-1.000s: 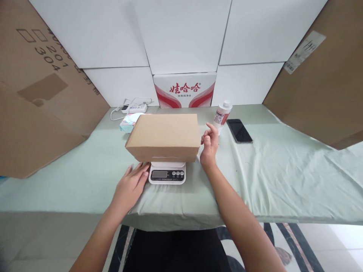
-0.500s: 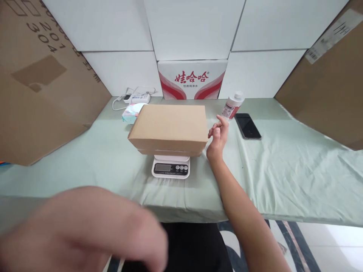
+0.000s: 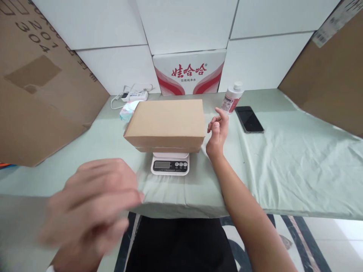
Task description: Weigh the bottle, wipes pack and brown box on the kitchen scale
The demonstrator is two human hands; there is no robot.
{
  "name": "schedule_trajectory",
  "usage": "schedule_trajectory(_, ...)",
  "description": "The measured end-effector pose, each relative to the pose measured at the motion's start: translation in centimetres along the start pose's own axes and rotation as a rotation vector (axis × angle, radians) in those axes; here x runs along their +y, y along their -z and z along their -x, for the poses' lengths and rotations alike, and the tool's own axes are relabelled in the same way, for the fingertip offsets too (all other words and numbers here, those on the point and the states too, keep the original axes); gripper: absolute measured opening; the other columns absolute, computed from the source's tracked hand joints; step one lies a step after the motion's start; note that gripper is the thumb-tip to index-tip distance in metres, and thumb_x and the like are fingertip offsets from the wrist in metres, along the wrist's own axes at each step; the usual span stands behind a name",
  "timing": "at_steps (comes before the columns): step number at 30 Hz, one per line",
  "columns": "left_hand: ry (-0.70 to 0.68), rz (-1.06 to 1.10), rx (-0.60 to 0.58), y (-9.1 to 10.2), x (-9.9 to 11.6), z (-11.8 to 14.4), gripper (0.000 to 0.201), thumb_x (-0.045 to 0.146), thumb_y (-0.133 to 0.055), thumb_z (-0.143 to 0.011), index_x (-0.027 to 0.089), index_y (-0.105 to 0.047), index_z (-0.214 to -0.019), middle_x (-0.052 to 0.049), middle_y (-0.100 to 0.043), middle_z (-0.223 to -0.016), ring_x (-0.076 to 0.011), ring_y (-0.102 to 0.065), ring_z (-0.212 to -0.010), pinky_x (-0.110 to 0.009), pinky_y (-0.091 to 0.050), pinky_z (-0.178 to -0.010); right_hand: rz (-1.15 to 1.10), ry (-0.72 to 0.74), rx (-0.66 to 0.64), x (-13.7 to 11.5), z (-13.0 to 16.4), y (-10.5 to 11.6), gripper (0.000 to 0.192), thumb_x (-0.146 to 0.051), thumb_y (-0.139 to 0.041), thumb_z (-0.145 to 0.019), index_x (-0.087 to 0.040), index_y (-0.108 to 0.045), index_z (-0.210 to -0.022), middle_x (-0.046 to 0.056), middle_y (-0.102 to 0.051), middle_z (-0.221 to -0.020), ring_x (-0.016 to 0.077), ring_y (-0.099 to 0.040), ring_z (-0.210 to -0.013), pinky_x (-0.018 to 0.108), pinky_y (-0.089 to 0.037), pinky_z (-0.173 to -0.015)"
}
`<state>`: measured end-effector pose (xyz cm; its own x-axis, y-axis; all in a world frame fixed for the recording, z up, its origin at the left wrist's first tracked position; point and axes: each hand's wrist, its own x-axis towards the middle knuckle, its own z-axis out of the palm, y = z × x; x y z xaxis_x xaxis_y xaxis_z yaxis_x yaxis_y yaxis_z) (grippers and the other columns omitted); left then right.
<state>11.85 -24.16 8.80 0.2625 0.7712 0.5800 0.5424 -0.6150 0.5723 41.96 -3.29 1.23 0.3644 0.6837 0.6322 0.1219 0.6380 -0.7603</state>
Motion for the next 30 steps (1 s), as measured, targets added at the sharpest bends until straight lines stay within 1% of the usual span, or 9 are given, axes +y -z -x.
schedule_trajectory(3, -0.093, -0.015, 0.427, -1.9, -5.2, -4.7, 0.042, 0.043, -0.061, -0.103, 0.025, -0.063, -0.064, -0.001, -0.053, -0.057, -0.0172, -0.052, -0.057, -0.036, -0.05, -0.058, -0.014, 0.032, -0.01, -0.1, 0.1, 0.1, 0.047, -0.068, -0.047, -0.103, -0.036, -0.065, -0.131, 0.0, -0.05, -0.089, 0.0153, -0.051, -0.072, 0.031, -0.048, -0.068)
schedule_trajectory(4, 0.008, -0.026, 0.562, -2.4, -6.7, -5.5, 0.044, 0.036, -0.056, -0.105, 0.023, -0.061, -0.063, -0.001, -0.055, -0.059, -0.0161, -0.054, -0.059, -0.034, -0.051, -0.06, -0.02, 0.039, -0.026, -0.2, 0.2, 0.2, 0.047, -0.068, -0.047, -0.103, -0.035, -0.067, -0.131, 0.0, -0.053, -0.09, 0.0155, -0.053, -0.074, 0.031, -0.049, -0.068)
schedule_trajectory(6, 0.327, 0.036, 0.638, -3.3, -9.0, -6.2, 0.039, 0.036, -0.052, -0.105, 0.021, -0.073, -0.077, -0.006, -0.073, -0.08, -0.0188, -0.069, -0.079, -0.033, -0.059, -0.072, -0.023, 0.035, -0.064, -0.6, 0.7, 0.2, 0.049, -0.067, -0.048, -0.103, -0.033, -0.068, -0.132, 0.002, -0.059, -0.096, 0.017, -0.059, -0.081, 0.032, -0.051, -0.072)
schedule_trajectory(8, 0.541, 0.171, 0.592, -4.2, -10.0, -6.3, 0.042, 0.048, -0.052, -0.104, 0.017, -0.08, -0.101, -0.012, -0.081, -0.108, -0.0245, -0.076, -0.102, -0.037, -0.064, -0.085, 0.003, 0.014, -0.095, -1.2, 1.5, 0.2, 0.054, -0.068, -0.045, -0.104, -0.031, -0.069, -0.134, 0.005, -0.067, -0.107, 0.0208, -0.066, -0.093, 0.036, -0.055, -0.08)
schedule_trajectory(10, 0.616, 0.279, 0.538, -5.0, -9.9, -6.6, 0.054, 0.059, -0.054, -0.101, 0.015, -0.08, -0.116, -0.015, -0.081, -0.121, -0.0288, -0.077, -0.113, -0.042, -0.066, -0.093, 0.041, -0.003, -0.105, -1.7, 2.1, 0.0, 0.059, -0.069, -0.04, -0.105, -0.029, -0.069, -0.137, 0.008, -0.071, -0.123, 0.026, -0.069, -0.11, 0.043, -0.058, -0.093)
schedule_trajectory(15, 0.529, 0.382, 0.478, -5.7, -8.2, -11.0, 0.066, 0.07, -0.05, -0.101, 0.016, -0.08, -0.125, -0.015, -0.082, -0.122, -0.0303, -0.078, -0.117, -0.042, -0.066, -0.097, 0.028, 0.007, -0.017, -2.4, 0.9, -0.7, 0.061, -0.066, -0.035, -0.108, -0.033, -0.057, -0.154, 0.009, -0.058, -0.16, 0.0311, -0.049, -0.156, 0.058, -0.041, -0.127)
schedule_trajectory(19, 0.428, 0.457, 0.439, -5.2, -8.5, -17.4, 0.078, 0.077, -0.032, -0.104, 0.02, -0.08, -0.126, -0.014, -0.083, -0.116, -0.0289, -0.077, -0.12, -0.038, -0.065, -0.097, 0.057, 0.031, 0.029, -3.0, -3.4, -1.4, 0.049, -0.063, -0.041, -0.109, -0.038, -0.055, -0.148, 0.007, -0.058, -0.152, 0.0292, -0.06, -0.143, 0.057, -0.054, -0.114)
schedule_trajectory(24, 0.447, 0.474, 0.398, -6.6, -12.2, -24.3, 0.064, 0.06, -0.035, -0.109, 0.016, -0.077, -0.126, -0.015, -0.082, -0.113, -0.0304, -0.077, -0.119, -0.044, -0.064, -0.1, 0.069, 0.103, 0.018, -2.6, -7.9, -4.0, 0.038, -0.051, -0.047, -0.109, -0.036, -0.053, -0.143, 0.008, -0.063, -0.143, 0.0253, -0.062, -0.14, 0.057, -0.051, -0.117)
schedule_trajectory(30, 0.474, 0.152, 0.24, -8.4, -17.6, -26.0, 0.057, 0.038, -0.025, -0.111, 0.014, -0.077, -0.12, -0.019, -0.079, -0.128, -0.0343, -0.066, -0.139, -0.056, -0.046, -0.122, 0.07, -0.033, 0.123, 1.2, -8.8, -7.5, 0.033, -0.036, -0.043, -0.104, -0.027, -0.057, -0.133, 0.01, -0.061, -0.147, 0.0208, -0.055, -0.145, 0.053, -0.038, -0.13)
